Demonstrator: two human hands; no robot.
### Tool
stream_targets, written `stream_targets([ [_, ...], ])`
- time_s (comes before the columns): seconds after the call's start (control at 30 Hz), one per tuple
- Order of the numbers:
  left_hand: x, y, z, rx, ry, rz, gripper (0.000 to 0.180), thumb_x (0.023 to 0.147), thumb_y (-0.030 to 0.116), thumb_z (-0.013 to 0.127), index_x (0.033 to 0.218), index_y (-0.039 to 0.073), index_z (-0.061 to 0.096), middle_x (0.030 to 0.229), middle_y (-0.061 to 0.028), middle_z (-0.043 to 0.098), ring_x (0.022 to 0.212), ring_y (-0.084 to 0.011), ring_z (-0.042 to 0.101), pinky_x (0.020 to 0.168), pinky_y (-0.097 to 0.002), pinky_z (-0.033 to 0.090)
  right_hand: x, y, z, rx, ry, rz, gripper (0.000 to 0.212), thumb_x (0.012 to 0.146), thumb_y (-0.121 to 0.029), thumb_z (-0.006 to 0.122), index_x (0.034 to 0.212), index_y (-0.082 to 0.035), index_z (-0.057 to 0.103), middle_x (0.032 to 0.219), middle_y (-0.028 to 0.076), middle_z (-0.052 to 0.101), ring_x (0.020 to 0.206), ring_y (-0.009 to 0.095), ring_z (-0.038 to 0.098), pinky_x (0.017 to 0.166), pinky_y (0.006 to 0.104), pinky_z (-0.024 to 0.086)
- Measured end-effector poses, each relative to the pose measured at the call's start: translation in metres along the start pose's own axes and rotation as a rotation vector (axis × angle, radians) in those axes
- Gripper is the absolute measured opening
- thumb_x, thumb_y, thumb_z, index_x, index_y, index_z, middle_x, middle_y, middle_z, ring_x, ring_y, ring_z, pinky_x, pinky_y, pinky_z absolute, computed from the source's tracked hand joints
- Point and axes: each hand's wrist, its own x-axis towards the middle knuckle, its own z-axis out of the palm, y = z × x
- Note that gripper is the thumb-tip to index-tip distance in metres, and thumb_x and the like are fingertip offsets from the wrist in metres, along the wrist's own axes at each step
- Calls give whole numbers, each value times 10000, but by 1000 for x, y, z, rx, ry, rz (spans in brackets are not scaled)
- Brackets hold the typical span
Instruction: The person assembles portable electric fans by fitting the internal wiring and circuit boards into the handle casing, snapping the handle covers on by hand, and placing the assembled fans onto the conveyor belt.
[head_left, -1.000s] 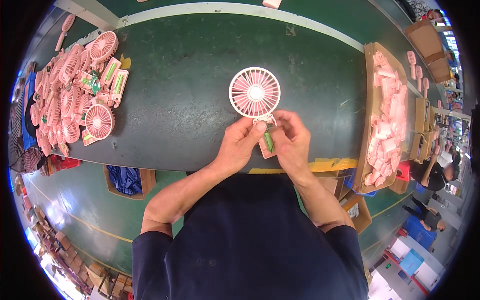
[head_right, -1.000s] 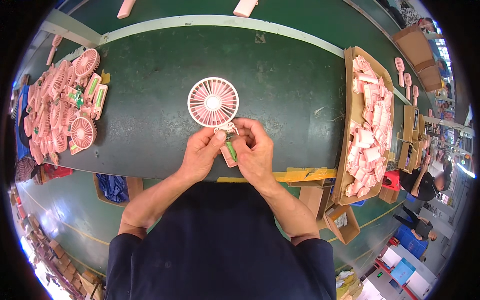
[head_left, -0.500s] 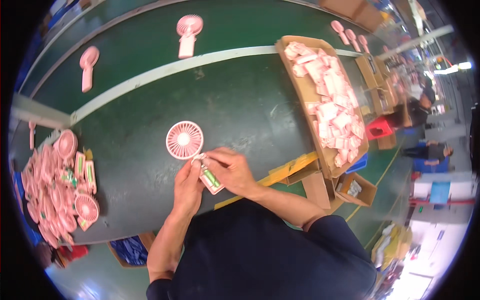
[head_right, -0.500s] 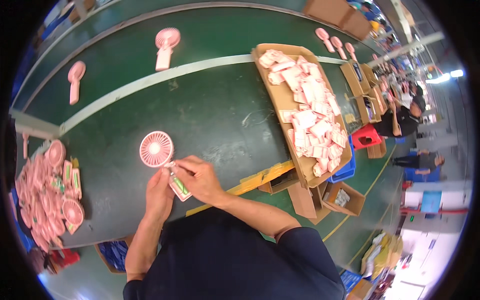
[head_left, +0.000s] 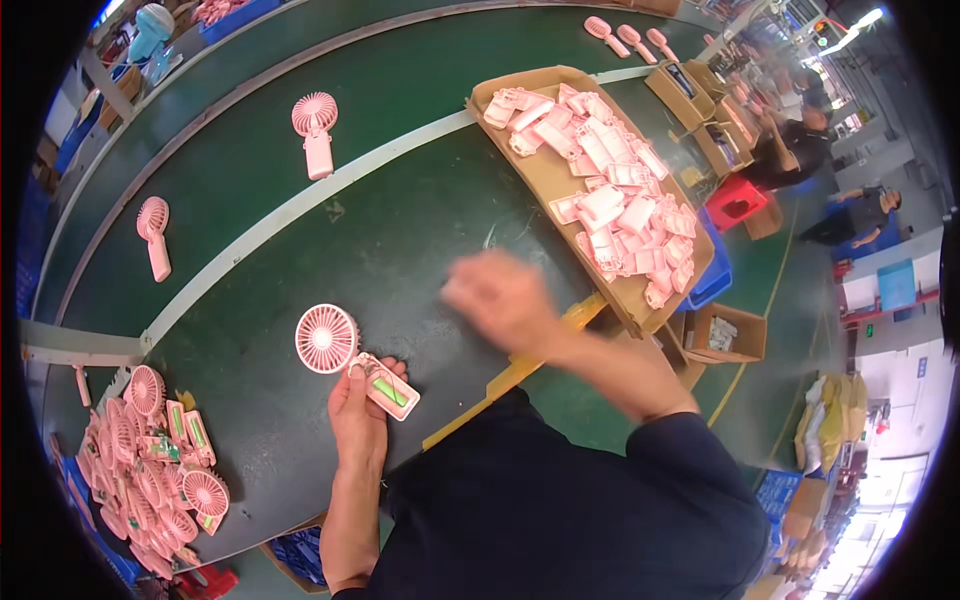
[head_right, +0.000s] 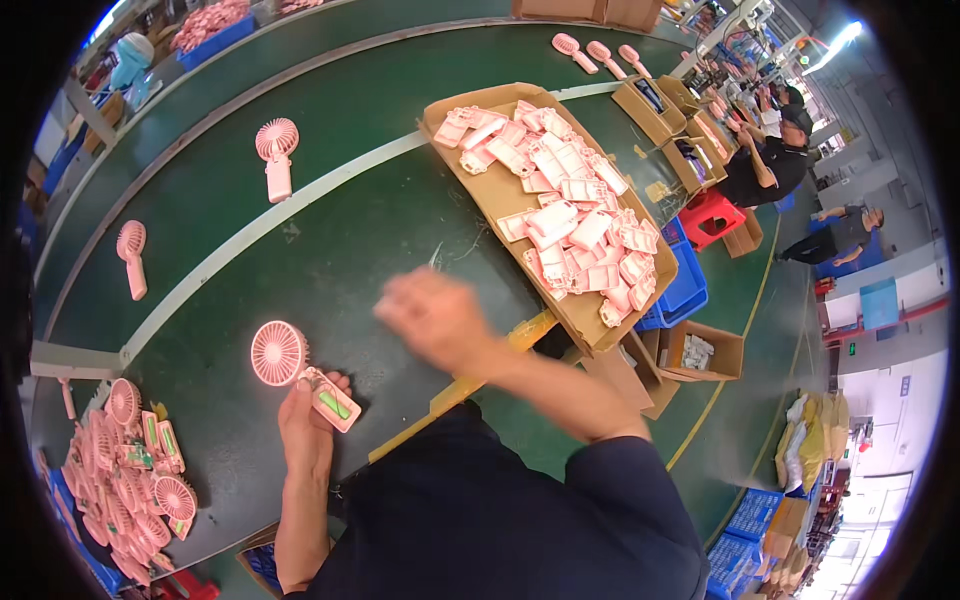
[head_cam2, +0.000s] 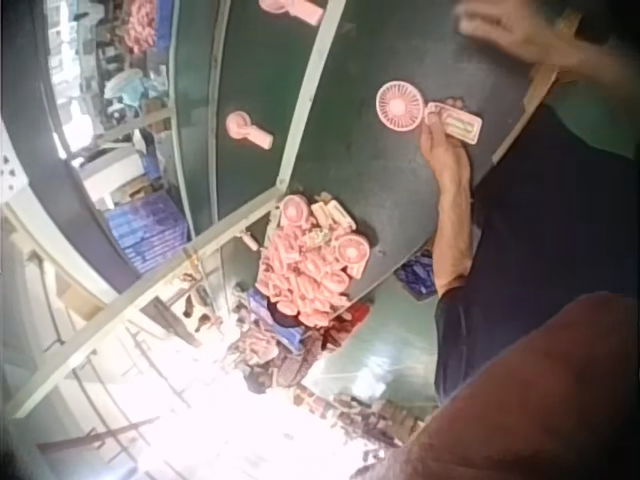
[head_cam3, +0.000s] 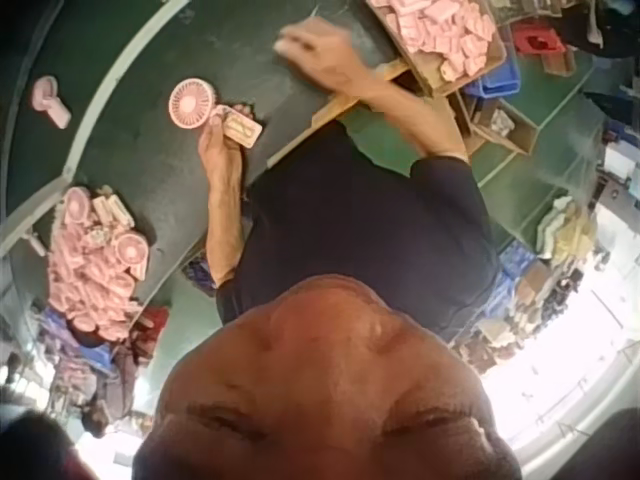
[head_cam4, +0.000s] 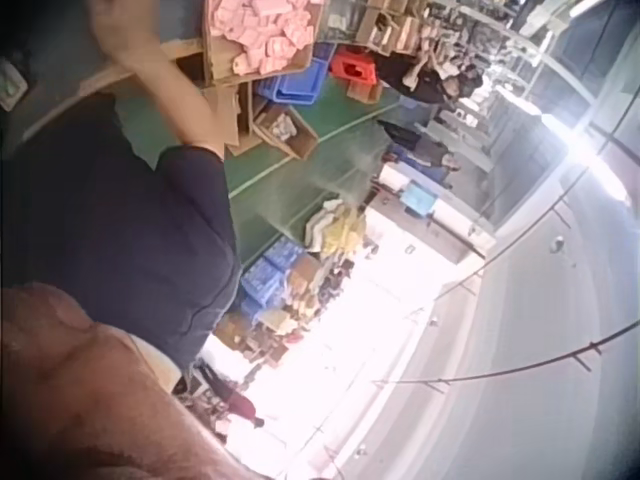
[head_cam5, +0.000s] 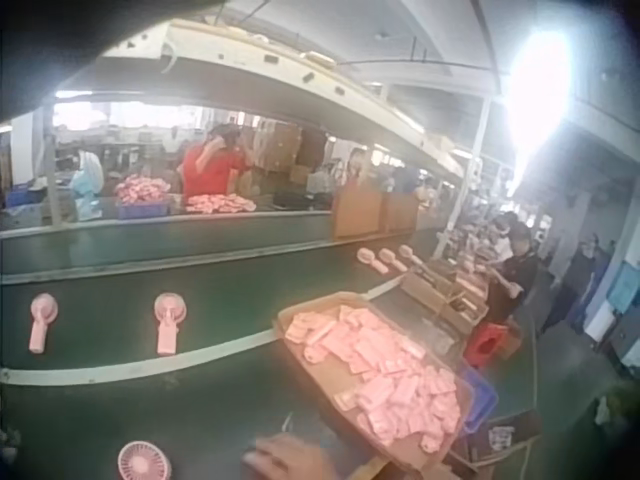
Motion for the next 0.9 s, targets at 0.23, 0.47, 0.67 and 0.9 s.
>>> stream_targets([
  [0.23,-3,2,1,-8,3,-6,280,1091,219,499,1214,-20,580,1159,-203,689,1072,-319,700,941,-449,593,11,162,-138,-1018,-304,622,617,970,-571,561,985,22,730,832,263,723,815,387,736,712,490,575],
  [0.47,-8,-2,-4,-50,27,-11,342,1094,231,492,1276,-52,548,1205,-224,665,1126,-341,681,979,-452,577,34,150,-102,-998,-315,631,399,840,-357,647,944,23,710,856,260,729,855,420,733,770,526,573],
  [0.67,-3,1,3,-87,-6,-38,349,1106,233,453,1293,-50,535,1224,-206,661,1169,-318,667,968,-440,578,14,184,-130,-775,-251,434,543,799,-224,739,1267,11,593,875,237,713,831,415,700,743,508,539],
  [0.9,-5,3,-3,-166,-1,-48,331,1091,251,492,1275,-16,560,1228,-199,676,1159,-307,678,979,-446,583,45,101,-115,-547,-82,478,477,900,-154,702,1351,-20,621,855,124,711,769,205,688,707,364,539],
])
